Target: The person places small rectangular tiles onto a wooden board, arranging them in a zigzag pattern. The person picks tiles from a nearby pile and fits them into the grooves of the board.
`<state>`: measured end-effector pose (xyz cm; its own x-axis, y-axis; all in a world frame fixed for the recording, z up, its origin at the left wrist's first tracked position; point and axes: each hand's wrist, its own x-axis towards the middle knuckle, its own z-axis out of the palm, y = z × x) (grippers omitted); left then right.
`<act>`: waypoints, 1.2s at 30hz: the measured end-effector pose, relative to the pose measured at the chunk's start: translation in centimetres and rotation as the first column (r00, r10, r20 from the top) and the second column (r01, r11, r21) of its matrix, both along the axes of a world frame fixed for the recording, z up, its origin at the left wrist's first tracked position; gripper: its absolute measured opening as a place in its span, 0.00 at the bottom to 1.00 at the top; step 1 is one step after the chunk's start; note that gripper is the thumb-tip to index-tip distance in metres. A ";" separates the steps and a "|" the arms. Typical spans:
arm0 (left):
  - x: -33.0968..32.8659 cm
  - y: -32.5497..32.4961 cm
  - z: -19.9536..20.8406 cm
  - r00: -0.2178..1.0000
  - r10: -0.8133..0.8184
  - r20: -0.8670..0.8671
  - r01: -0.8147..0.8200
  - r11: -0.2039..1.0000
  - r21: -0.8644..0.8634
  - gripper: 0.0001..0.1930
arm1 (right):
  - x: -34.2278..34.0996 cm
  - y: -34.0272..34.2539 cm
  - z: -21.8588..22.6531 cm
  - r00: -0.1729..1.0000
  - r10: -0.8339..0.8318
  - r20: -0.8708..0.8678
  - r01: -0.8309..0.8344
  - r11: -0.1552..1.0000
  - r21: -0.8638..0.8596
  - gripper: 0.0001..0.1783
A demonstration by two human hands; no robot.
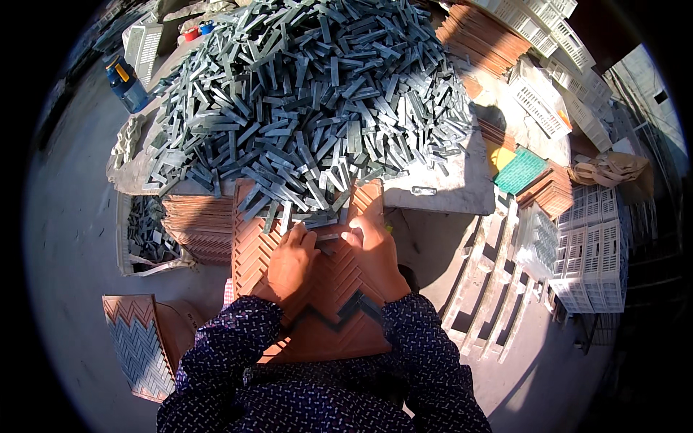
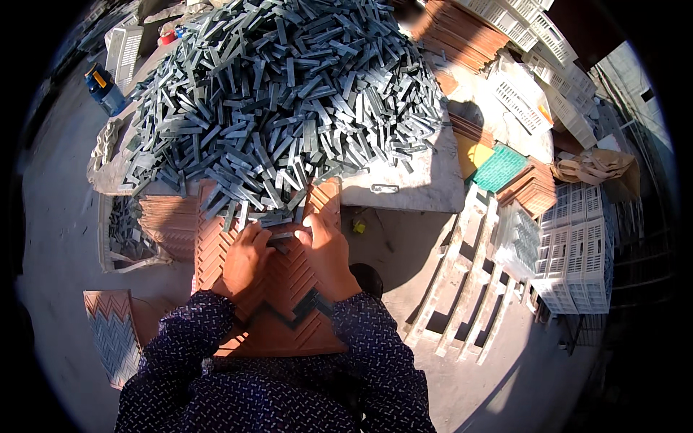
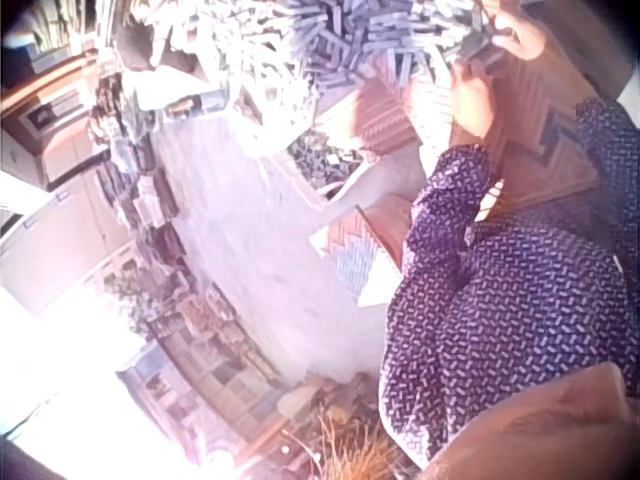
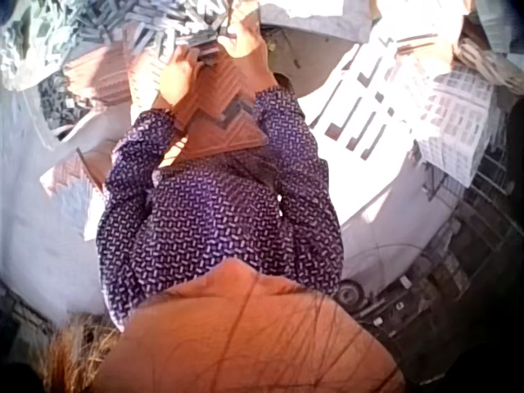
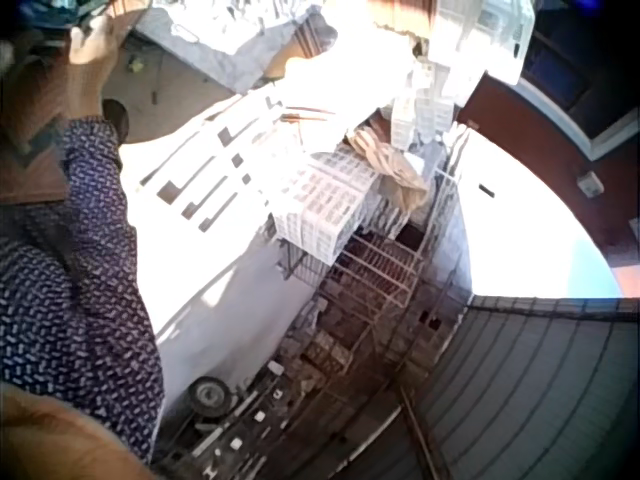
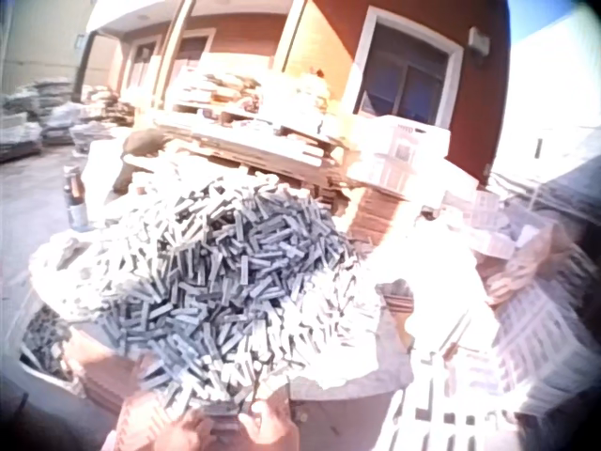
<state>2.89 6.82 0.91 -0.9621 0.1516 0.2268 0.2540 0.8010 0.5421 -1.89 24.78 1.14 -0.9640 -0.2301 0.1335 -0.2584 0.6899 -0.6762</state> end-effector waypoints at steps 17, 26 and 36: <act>11.7 -2.7 1.4 0.973 -0.146 0.180 0.150 0.989 -0.005 0.13 | 9.1 -1.8 -0.9 0.809 0.587 0.019 -0.587 0.809 -0.027 0.11; 11.9 -1.6 2.4 0.976 -0.030 0.218 0.044 0.997 -0.059 0.13 | 9.8 -3.0 -1.3 0.867 0.494 0.068 -0.489 0.869 -0.076 0.08; 12.3 -1.6 1.3 0.972 -0.033 0.234 0.058 0.993 -0.102 0.14 | 10.1 -3.1 -0.3 0.872 0.469 0.140 -0.455 0.882 -0.119 0.09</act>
<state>15.14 5.20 2.23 -0.9780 0.2075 -0.0215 0.1689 0.8483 0.5018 8.18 21.70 0.79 -0.7600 -0.6495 0.0235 -0.4178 0.4606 -0.7831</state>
